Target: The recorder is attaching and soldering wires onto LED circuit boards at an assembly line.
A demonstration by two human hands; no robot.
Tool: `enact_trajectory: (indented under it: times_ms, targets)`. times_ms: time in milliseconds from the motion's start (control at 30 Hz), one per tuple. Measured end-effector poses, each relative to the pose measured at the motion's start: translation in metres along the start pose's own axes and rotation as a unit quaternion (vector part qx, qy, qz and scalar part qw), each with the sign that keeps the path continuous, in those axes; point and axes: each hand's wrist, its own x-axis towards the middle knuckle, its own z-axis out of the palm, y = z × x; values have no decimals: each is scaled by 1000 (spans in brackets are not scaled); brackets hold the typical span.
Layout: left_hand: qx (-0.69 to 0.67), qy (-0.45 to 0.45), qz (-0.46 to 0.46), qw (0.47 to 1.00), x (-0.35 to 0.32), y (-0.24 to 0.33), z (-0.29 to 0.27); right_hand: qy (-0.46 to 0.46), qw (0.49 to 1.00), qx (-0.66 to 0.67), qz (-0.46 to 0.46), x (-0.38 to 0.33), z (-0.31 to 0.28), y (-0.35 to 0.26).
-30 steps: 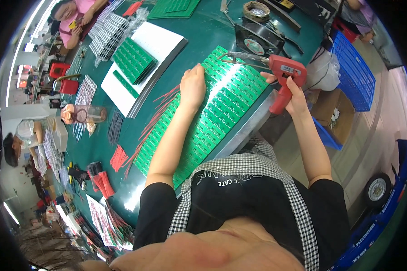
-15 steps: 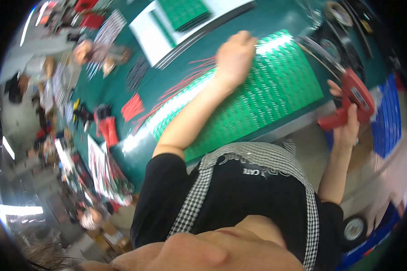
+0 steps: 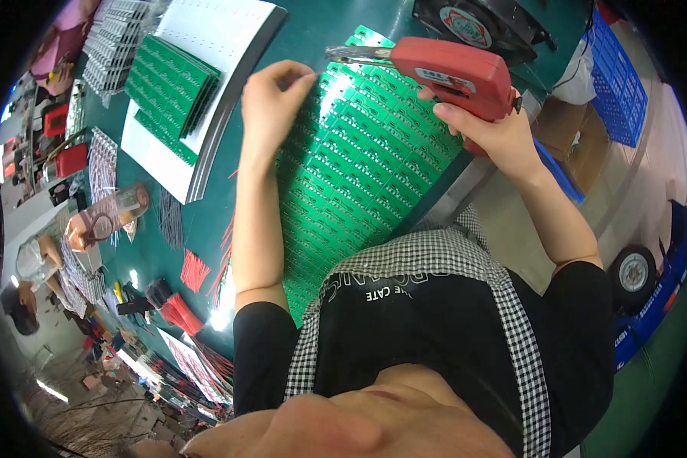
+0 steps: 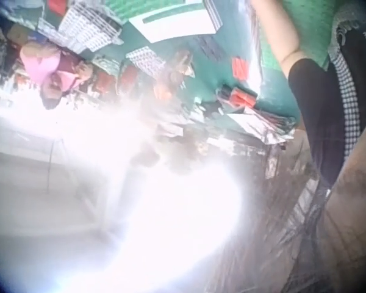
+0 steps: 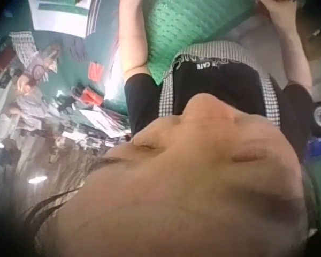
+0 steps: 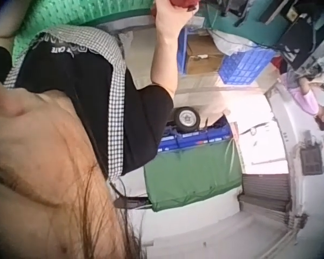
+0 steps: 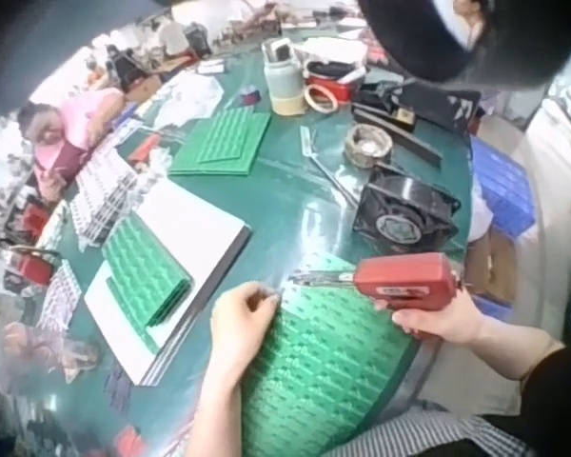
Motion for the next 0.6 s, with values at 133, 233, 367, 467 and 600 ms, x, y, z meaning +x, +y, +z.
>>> enact_trajectory:
  times_ms: [133, 233, 367, 467, 600]
  targets:
    - [-72, -9, 21, 997, 5, -3, -1, -12, 1000, 5, 13, -1, 2, 5]
    - [-72, -28, 9, 997, -1, 0, 4, 5, 999, -13, 29, -3, 3, 6]
    - [-7, 11, 46, 999, -12, 4, 13, -9, 1000, -4, 23, 0, -1, 13]
    - [169, 40, 238, 956, -42, 13, 27, -3, 999, 42, 7, 6, -3, 15]
    - [260, 17, 368, 892, -74, 16, 55, -10, 989, 147, 11, 10, -7, 22]
